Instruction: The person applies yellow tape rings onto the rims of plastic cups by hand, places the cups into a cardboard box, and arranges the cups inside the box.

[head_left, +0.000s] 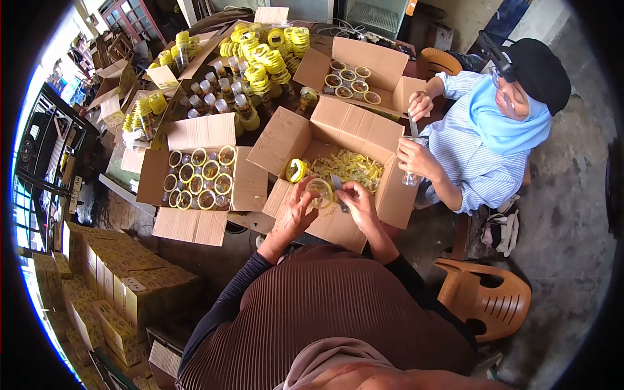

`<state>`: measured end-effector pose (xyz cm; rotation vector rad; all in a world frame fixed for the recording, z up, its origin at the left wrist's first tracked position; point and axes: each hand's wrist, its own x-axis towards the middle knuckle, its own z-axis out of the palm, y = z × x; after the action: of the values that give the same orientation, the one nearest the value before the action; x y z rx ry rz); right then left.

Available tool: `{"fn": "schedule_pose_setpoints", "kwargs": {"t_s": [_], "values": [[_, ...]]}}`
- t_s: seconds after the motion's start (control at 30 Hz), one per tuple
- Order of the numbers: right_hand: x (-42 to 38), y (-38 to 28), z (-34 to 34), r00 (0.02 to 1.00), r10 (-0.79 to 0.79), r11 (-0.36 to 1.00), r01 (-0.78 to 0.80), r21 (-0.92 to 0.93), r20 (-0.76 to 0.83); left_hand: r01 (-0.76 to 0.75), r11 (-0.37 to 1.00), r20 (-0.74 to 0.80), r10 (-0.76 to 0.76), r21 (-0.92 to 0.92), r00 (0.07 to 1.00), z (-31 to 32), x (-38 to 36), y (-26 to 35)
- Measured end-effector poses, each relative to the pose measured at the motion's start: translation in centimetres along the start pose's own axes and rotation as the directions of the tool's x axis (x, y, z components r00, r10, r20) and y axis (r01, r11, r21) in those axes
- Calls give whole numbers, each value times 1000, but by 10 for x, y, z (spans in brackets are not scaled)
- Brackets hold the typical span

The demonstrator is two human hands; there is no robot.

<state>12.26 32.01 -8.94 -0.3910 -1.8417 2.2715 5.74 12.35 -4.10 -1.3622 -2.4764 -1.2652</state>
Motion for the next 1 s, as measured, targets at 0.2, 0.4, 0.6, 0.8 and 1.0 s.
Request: {"fn": "schedule_pose_setpoints", "kwargs": {"t_s": [0.2, 0.4, 0.6, 0.8, 1.0], "values": [[-18, -40, 9, 769, -611, 377, 492, -785, 188, 7, 988, -8, -6, 154, 1000, -16, 12, 4], [-27, -39, 11, 708, -594, 183, 582, -792, 383, 10, 969, -11, -8, 246, 1000, -19, 15, 13], [-28, -25, 12, 670, -590, 110, 619, -778, 450, -12, 975, 15, 9, 223, 1000, -20, 18, 15], [-27, -17, 16, 660, -605, 108, 622, -775, 445, -7, 978, 22, 2, 209, 1000, -25, 21, 17], [-23, -11, 25, 723, -625, 261, 551, -793, 296, 49, 969, 65, -67, 244, 996, -23, 19, 16]]}}
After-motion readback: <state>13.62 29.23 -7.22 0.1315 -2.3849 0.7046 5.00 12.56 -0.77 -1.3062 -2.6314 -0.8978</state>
